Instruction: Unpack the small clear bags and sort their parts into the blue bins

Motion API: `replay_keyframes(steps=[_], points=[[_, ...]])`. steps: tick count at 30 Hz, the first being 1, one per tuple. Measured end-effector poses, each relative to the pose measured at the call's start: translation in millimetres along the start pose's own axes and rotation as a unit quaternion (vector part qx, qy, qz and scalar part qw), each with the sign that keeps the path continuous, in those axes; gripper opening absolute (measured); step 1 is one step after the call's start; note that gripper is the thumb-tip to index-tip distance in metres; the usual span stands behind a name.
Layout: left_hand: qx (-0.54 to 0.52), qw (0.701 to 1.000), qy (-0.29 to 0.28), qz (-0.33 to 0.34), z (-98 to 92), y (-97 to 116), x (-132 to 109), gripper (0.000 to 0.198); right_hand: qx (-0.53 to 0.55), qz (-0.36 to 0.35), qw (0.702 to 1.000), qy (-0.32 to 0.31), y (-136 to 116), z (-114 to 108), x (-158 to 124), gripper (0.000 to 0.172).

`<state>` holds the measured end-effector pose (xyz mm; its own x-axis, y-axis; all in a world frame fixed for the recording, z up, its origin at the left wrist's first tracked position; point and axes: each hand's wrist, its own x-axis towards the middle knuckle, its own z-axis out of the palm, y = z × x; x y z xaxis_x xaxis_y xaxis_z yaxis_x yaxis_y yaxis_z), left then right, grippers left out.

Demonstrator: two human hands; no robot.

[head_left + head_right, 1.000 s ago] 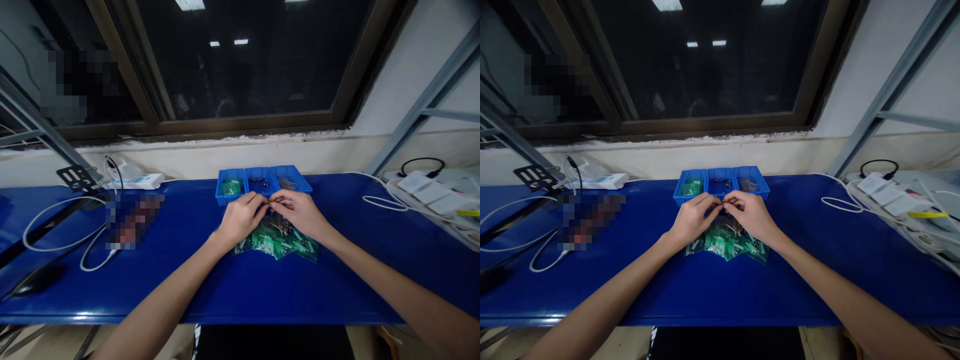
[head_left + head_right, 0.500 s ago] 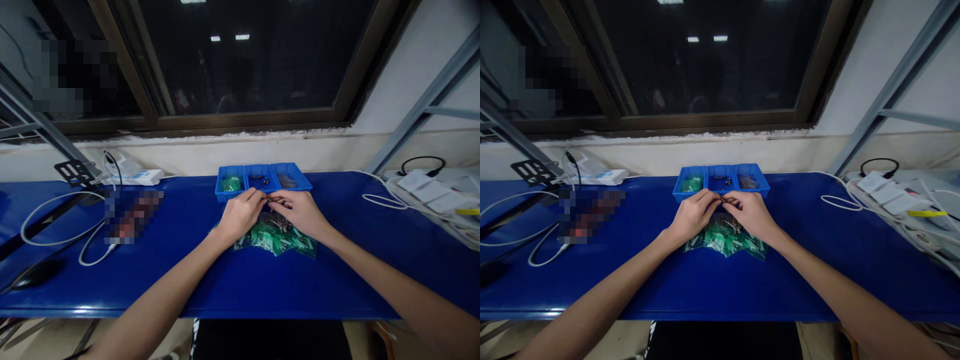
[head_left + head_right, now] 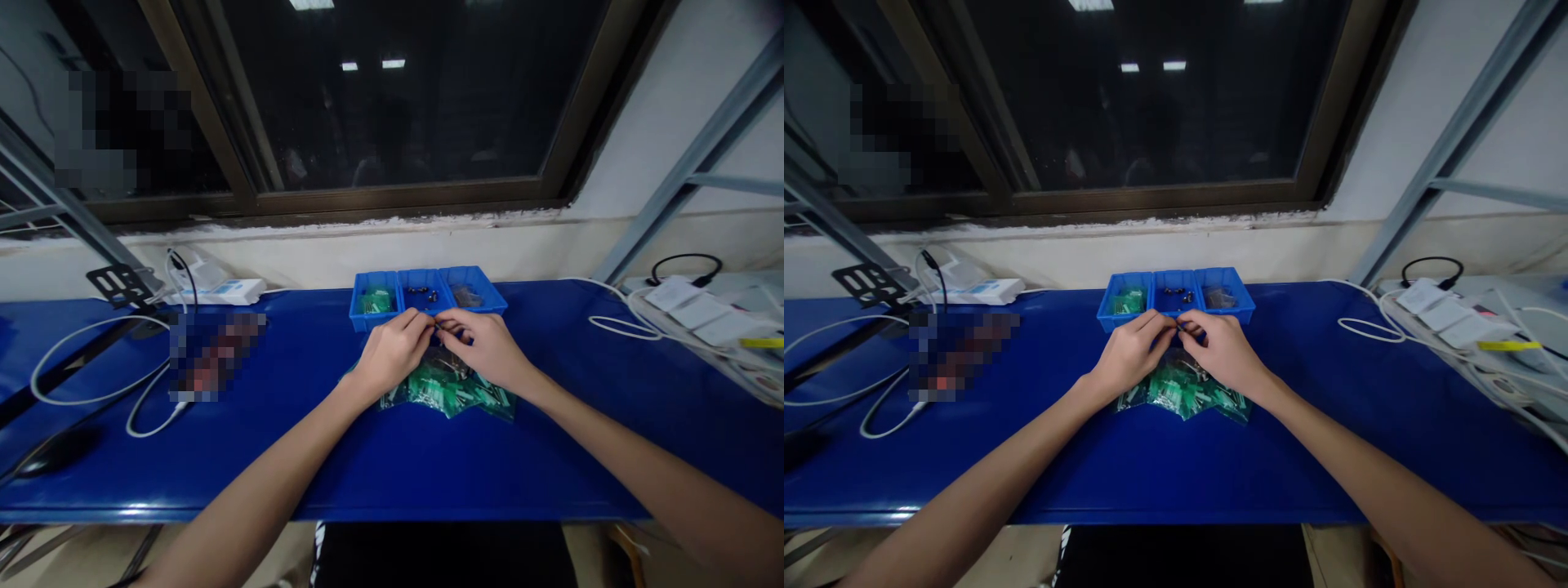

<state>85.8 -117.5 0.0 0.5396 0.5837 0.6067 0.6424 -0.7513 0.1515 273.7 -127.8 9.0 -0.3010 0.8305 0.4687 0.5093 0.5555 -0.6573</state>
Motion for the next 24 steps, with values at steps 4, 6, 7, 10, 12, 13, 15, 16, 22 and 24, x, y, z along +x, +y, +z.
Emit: replay_keyframes(steps=[4,6,7,10,12,13,15,16,22,24], points=[[-0.013,1.0,0.021,-0.01,3.0,-0.3,-1.4,0.016,0.042,0.026,0.999,0.004,0.1,0.2,0.4,0.019],[-0.012,0.999,0.047,-0.02,4.0,0.3,-1.8,0.02,0.056,0.031,0.998,0.006,-0.8,0.7,0.4,0.016],[-0.012,0.998,0.055,-0.02,4.0,0.8,-1.9,0.021,0.059,0.029,0.998,0.007,-1.5,1.0,0.3,0.015],[-0.02,0.998,0.053,-0.005,2.5,3.0,-1.6,0.018,0.056,0.018,0.998,0.009,-3.6,1.9,-0.4,0.015],[-0.028,0.998,0.048,0.002,1.1,4.3,-1.3,0.018,0.048,0.02,0.999,0.009,-4.3,2.0,-0.7,0.017],[-0.032,0.998,0.05,0.002,0.7,4.7,-1.2,0.018,0.046,0.024,0.999,0.01,-4.3,1.9,-0.6,0.018],[-0.039,0.997,0.062,-0.004,0.7,4.7,-0.8,0.019,0.05,0.033,0.998,0.009,-3.8,0.9,0.0,0.021],[-0.043,0.996,0.072,-0.008,1.1,4.3,-0.6,0.018,0.056,0.036,0.998,0.004,-3.3,0.2,0.5,0.022],[-0.06,0.992,0.11,-0.031,4.3,0.8,0.9,0.019,0.078,0.029,0.996,-0.011,0.4,-1.6,1.7,0.019],[-0.059,0.992,0.102,-0.036,4.7,0.3,1.0,0.021,0.064,0.023,0.998,-0.002,-0.6,-0.6,0.3,0.014]])
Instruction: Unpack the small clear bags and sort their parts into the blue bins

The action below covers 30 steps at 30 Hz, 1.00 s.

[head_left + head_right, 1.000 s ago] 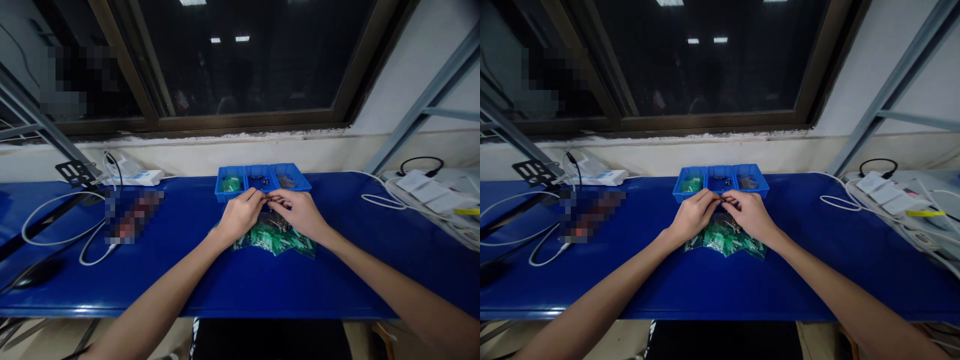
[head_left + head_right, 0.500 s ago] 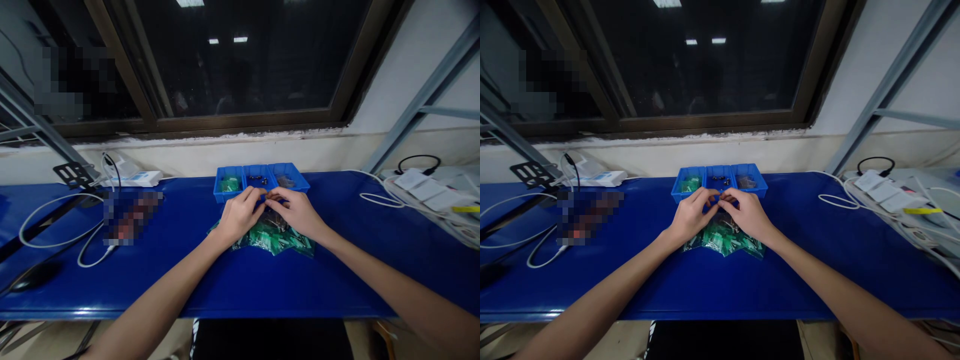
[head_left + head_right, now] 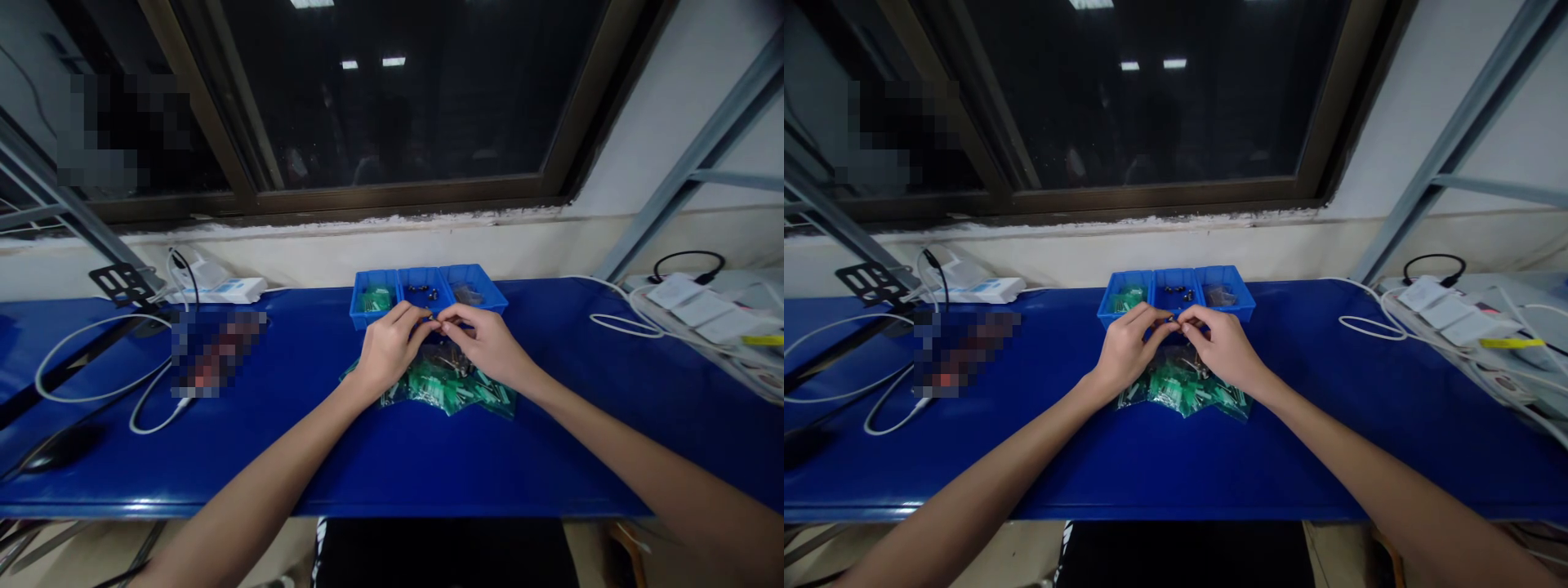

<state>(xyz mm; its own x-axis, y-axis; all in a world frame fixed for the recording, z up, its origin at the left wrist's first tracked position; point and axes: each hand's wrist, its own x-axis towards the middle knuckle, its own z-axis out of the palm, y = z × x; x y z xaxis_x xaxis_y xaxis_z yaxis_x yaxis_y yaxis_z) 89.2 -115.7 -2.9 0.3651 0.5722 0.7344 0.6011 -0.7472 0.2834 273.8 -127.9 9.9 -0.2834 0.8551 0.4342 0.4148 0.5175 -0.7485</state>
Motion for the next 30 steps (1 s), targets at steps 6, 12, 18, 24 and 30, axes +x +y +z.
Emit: replay_keyframes(steps=[6,12,18,24,30], points=[[-0.006,1.0,-0.022,-0.011,-0.7,0.3,0.7,0.027,-0.038,-0.035,0.998,0.029,-8.0,1.7,-3.6,0.011],[-0.029,0.999,-0.028,-0.009,-0.6,1.3,0.3,0.03,-0.039,-0.065,0.996,0.046,-9.6,1.2,-4.3,0.013],[-0.027,0.999,-0.036,-0.001,-3.1,5.8,0.1,0.028,-0.042,-0.049,0.996,0.063,-7.1,0.4,-3.2,0.013],[0.005,0.999,-0.049,0.018,-5.0,6.8,-0.2,0.024,-0.032,-0.023,0.998,0.058,-3.0,0.5,-2.1,0.017],[0.012,1.0,-0.023,0.013,-3.0,4.0,-0.3,0.021,-0.036,-0.024,0.998,0.038,-1.3,1.3,-2.0,0.019]])
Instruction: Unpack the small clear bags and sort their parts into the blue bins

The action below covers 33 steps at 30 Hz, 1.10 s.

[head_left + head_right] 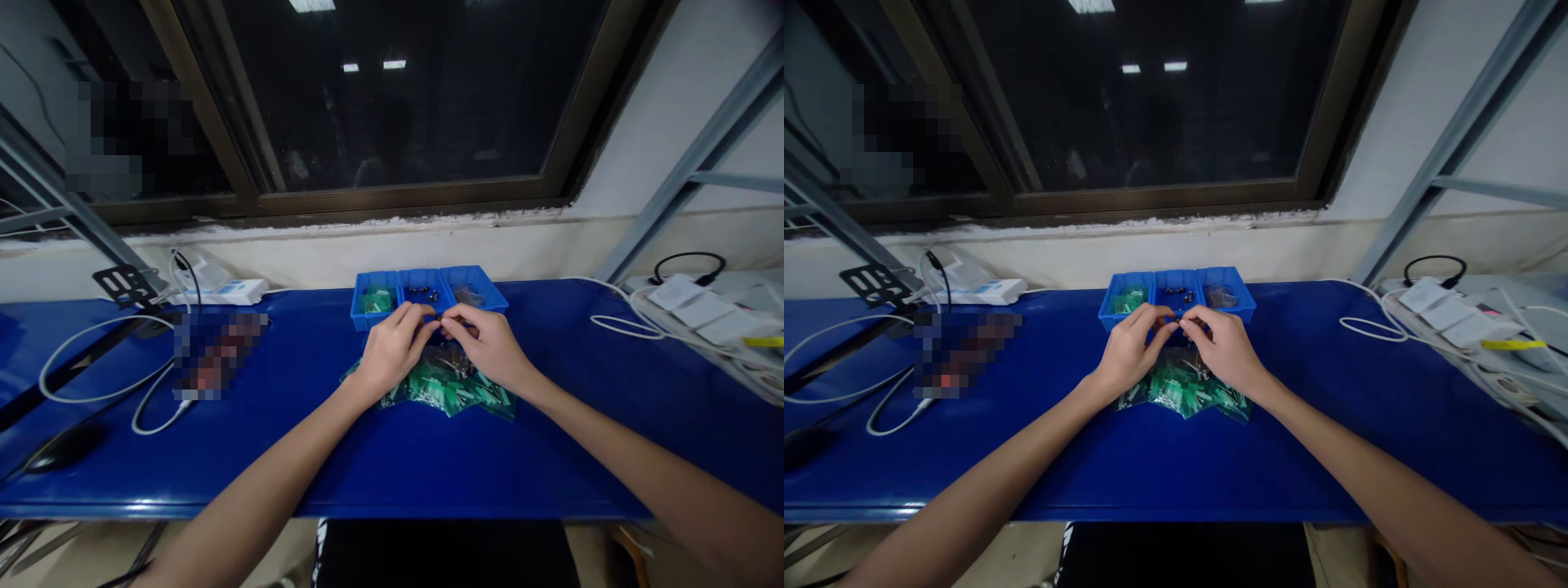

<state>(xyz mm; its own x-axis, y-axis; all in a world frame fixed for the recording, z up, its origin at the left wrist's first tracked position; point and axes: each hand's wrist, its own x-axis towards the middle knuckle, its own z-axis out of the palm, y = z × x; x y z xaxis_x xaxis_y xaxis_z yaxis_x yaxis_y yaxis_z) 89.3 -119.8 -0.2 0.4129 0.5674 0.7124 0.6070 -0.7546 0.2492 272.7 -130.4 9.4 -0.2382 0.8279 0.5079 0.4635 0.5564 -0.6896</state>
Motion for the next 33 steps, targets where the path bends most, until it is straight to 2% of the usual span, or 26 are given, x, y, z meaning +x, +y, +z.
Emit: replay_keyframes(steps=[5,10,16,24,33], points=[[-0.009,1.0,0.006,0.003,1.6,-1.2,0.2,0.019,0.005,-0.003,1.0,-0.011,0.4,2.1,-0.6,0.022],[-0.012,1.0,0.0,-0.003,2.0,-2.2,0.6,0.02,0.008,-0.011,1.0,-0.022,0.7,3.7,-0.7,0.017],[-0.008,1.0,-0.017,-0.009,1.5,-0.9,-0.6,0.02,-0.031,-0.025,0.999,-0.008,-2.5,1.2,-1.1,0.016],[-0.011,1.0,-0.025,-0.002,2.1,-1.4,-1.5,0.018,0.008,-0.019,1.0,0.023,-2.1,2.3,-1.7,0.013],[0.022,0.998,-0.054,0.007,1.1,-0.8,-2.5,0.02,0.023,-0.019,0.999,0.013,-4.4,1.1,-1.7,0.012]])
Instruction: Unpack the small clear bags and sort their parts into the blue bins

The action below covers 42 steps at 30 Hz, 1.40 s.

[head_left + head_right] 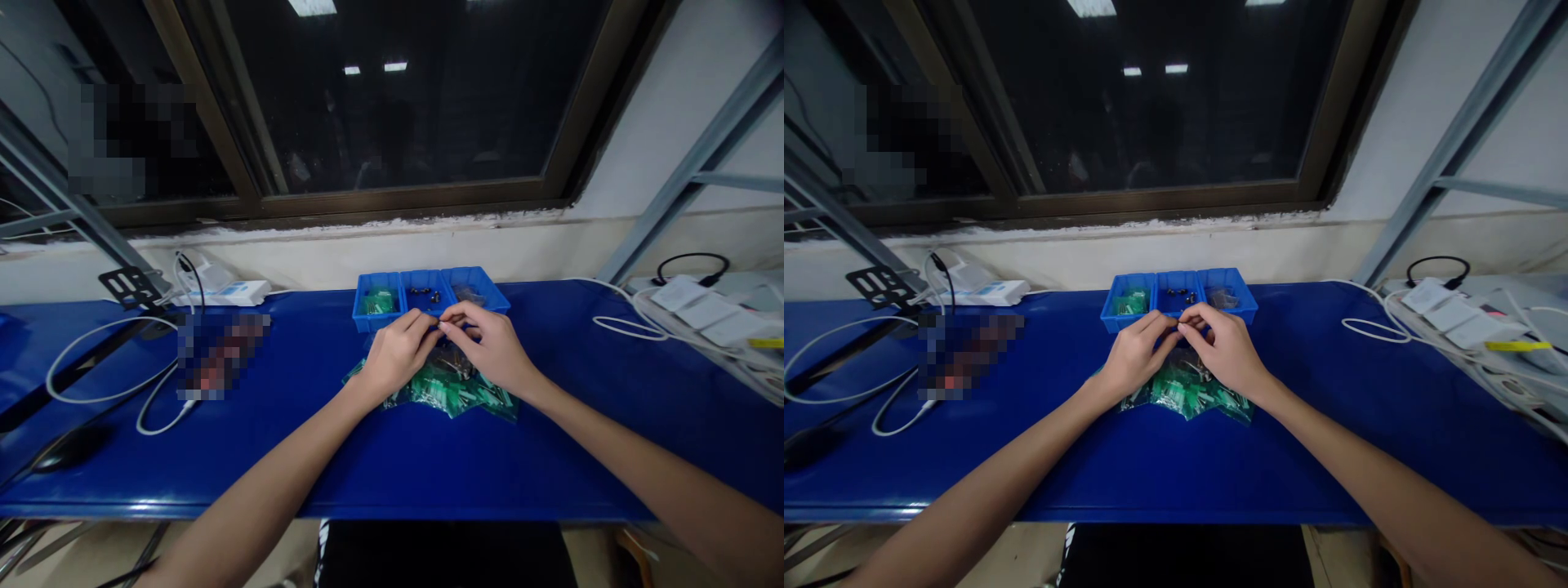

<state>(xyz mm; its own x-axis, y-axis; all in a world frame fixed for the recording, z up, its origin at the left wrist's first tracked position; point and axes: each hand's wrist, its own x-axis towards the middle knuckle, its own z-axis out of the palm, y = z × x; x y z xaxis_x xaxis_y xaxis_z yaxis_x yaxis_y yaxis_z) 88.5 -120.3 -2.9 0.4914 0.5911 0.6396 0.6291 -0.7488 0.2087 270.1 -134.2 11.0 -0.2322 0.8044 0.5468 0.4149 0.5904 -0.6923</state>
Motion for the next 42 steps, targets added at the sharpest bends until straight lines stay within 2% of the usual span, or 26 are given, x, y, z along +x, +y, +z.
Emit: replay_keyframes(steps=[11,17,22,33,42], points=[[0.007,1.0,-0.002,0.015,0.7,-0.9,2.0,0.028,0.051,0.034,0.998,-0.024,5.1,-0.3,1.6,0.015],[0.01,1.0,0.006,0.008,-0.7,-1.0,2.8,0.029,-0.024,0.003,0.999,-0.02,6.2,-0.3,1.2,0.011],[-0.008,1.0,0.02,-0.002,-2.9,0.0,2.5,0.021,-0.065,-0.026,0.997,-0.03,2.6,0.7,0.3,0.011],[-0.011,1.0,0.007,0.004,-4.1,1.1,0.9,0.017,0.087,0.082,0.991,-0.068,8.9,0.7,4.2,0.019],[-0.008,1.0,0.003,0.001,-4.4,1.4,1.5,0.02,-0.012,0.045,0.997,-0.055,6.7,-2.3,4.1,0.033]])
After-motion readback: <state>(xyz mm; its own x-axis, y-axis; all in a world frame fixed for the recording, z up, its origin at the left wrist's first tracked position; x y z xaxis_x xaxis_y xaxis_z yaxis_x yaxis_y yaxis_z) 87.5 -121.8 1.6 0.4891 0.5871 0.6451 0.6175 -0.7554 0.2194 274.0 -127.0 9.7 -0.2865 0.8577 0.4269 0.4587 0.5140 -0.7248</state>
